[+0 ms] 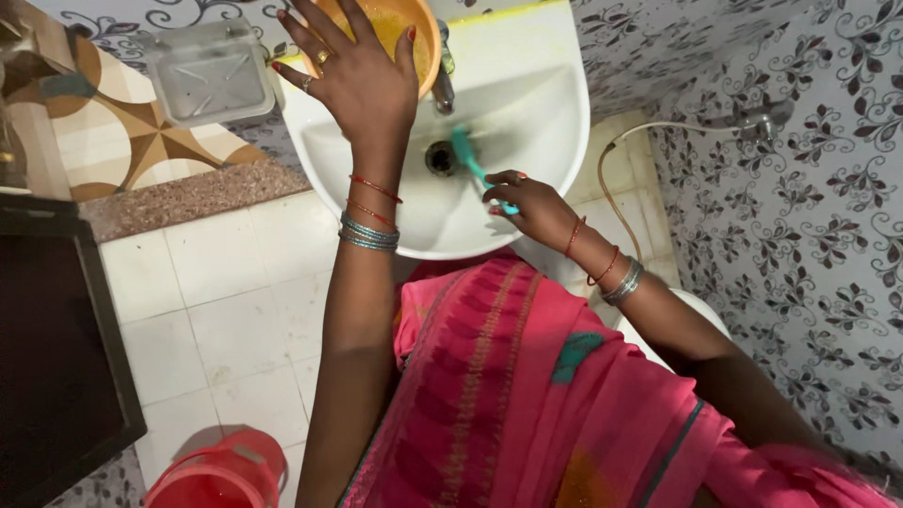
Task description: The person scrubs a white bathroom sink using a blue brush and a yellow bowl containing a cleaning solution. They repeatedly dip the brush into the bowl and scrub the sink basin and faucet area.
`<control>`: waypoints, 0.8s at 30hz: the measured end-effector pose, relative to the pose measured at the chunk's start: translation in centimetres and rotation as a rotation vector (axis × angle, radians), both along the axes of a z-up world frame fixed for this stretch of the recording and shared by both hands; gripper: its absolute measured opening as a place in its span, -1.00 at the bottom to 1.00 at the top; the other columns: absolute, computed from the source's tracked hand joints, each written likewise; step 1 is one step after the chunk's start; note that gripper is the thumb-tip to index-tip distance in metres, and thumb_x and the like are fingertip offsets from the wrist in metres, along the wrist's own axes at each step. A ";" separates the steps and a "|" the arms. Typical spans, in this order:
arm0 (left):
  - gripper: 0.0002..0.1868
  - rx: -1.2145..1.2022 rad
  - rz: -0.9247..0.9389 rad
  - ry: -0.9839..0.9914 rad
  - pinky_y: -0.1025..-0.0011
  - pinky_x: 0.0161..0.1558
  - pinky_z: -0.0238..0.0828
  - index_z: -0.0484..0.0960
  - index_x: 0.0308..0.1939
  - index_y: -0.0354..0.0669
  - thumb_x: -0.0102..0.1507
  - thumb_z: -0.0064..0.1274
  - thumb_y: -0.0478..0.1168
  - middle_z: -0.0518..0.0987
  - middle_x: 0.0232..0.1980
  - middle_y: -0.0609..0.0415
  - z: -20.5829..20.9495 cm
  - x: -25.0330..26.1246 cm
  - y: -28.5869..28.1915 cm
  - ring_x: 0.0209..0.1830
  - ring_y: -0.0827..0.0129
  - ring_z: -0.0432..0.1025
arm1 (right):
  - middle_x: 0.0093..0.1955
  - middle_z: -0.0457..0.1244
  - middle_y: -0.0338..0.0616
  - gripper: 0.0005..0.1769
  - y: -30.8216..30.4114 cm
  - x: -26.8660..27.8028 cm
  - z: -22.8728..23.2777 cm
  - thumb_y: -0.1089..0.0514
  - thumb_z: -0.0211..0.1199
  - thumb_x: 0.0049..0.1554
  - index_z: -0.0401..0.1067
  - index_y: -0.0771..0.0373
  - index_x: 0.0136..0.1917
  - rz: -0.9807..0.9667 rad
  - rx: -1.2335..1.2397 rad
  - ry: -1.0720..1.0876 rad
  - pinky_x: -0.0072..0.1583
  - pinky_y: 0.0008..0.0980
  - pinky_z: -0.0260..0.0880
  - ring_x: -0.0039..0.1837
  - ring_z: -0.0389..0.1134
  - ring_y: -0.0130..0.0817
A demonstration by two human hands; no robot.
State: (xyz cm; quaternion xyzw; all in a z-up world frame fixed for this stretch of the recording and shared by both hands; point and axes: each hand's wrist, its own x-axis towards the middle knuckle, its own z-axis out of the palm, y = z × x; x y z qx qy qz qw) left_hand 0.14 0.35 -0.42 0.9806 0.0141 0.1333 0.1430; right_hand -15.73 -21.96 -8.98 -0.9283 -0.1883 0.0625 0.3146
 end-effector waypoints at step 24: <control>-0.34 0.057 0.010 -0.281 -0.56 0.30 -0.13 0.51 0.21 -0.26 0.40 -0.11 0.27 0.39 0.23 -0.38 -1.2 0.1 -0.1 0.33 -0.36 0.20 | -0.12 0.32 0.08 -0.72 -9.1 2.5 3.2 0.23 0.62 -0.05 0.64 0.28 -0.07 -0.581 -0.260 -0.387 -0.03 -0.12 0.35 -0.10 0.35 -0.02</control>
